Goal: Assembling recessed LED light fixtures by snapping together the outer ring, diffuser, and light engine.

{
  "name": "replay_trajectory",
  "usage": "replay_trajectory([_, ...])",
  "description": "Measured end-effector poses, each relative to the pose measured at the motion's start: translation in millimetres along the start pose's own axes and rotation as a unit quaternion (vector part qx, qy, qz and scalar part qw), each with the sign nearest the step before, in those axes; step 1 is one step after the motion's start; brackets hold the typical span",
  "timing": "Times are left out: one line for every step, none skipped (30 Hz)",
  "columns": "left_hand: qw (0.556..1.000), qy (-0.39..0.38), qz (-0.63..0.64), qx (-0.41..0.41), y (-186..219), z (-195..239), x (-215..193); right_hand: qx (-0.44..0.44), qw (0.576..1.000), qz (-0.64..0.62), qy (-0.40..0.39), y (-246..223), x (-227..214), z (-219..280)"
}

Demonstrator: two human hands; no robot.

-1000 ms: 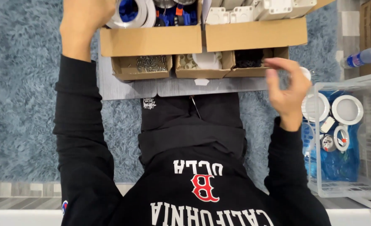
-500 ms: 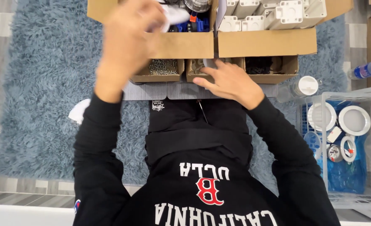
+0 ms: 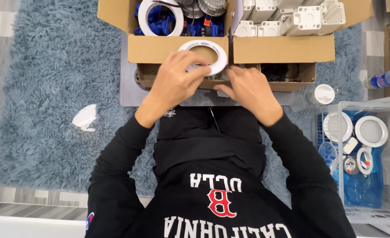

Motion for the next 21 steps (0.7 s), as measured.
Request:
replay_trajectory([1.000,0.000,0.000,-0.001,3,1,1,0.000,1.000,-0.001,-0.001,-2,4,6])
replay_trajectory([1.000,-0.014,0.008,-0.008,4,3,5,0.003,0.999,0.015,0.029,-4,3,13])
replay_trajectory([0.999,-0.028,0.016,-0.016,6,4,9,0.006,0.998,0.031,0.058,-6,2,20])
replay_trajectory([0.999,-0.027,0.016,-0.017,4,7,15,0.005,0.998,0.032,0.057,-8,0,24])
replay_trajectory([1.000,-0.023,0.011,-0.012,3,9,19,0.008,0.995,0.026,0.096,-9,-8,29])
replay_trajectory([1.000,-0.020,0.006,-0.008,2,12,24,0.010,0.991,0.019,0.133,-11,-16,35])
replay_trajectory([1.000,-0.020,0.006,-0.010,3,13,25,0.009,0.991,0.019,0.131,-8,-11,38])
replay_trajectory([1.000,-0.022,0.004,-0.009,3,13,25,0.014,0.983,0.014,0.181,-5,-14,44])
replay_trajectory([1.000,-0.025,0.001,-0.008,4,13,26,0.019,0.973,0.010,0.231,-2,-17,50])
replay_trajectory([1.000,-0.024,0.000,-0.007,3,13,25,0.019,0.972,0.010,0.233,-4,-19,51])
replay_trajectory([1.000,-0.026,-0.001,-0.009,3,13,24,0.013,0.958,-0.023,0.286,-5,-27,56])
replay_trajectory([0.999,-0.029,-0.001,-0.013,3,14,23,0.007,0.940,-0.059,0.337,-7,-35,62])
replay_trajectory([0.999,-0.029,-0.002,-0.014,2,16,24,0.006,0.940,-0.060,0.337,-8,-35,64])
replay_trajectory([0.999,-0.031,-0.003,-0.015,1,18,25,0.020,0.931,-0.088,0.354,-5,-36,68])
replay_trajectory([0.999,-0.033,-0.003,-0.016,0,19,27,0.034,0.921,-0.116,0.370,-2,-38,71])
replay_trajectory([0.999,-0.033,-0.003,-0.016,0,20,28,0.034,0.921,-0.116,0.371,-3,-36,76])
replay_trajectory([0.999,-0.040,0.000,-0.013,1,21,30,0.057,0.907,-0.150,0.390,2,-36,84])
replay_trajectory([0.999,-0.047,0.004,-0.011,2,23,32,0.079,0.891,-0.183,0.409,7,-35,92])
replay_trajectory([0.999,-0.047,0.003,-0.011,2,23,33,0.079,0.890,-0.184,0.409,6,-34,97])
replay_trajectory([0.999,-0.053,0.007,-0.008,3,23,35,0.099,0.880,-0.201,0.419,8,-32,105])
replay_trajectory([0.998,-0.059,0.011,-0.005,4,23,37,0.119,0.869,-0.219,0.428,11,-30,112])
Point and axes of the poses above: each hand's wrist, its own z-axis away from the middle knuckle, its own x-axis out of the palm, y = z × x, the point moved 8 cm from there along -z, towards the middle knuckle
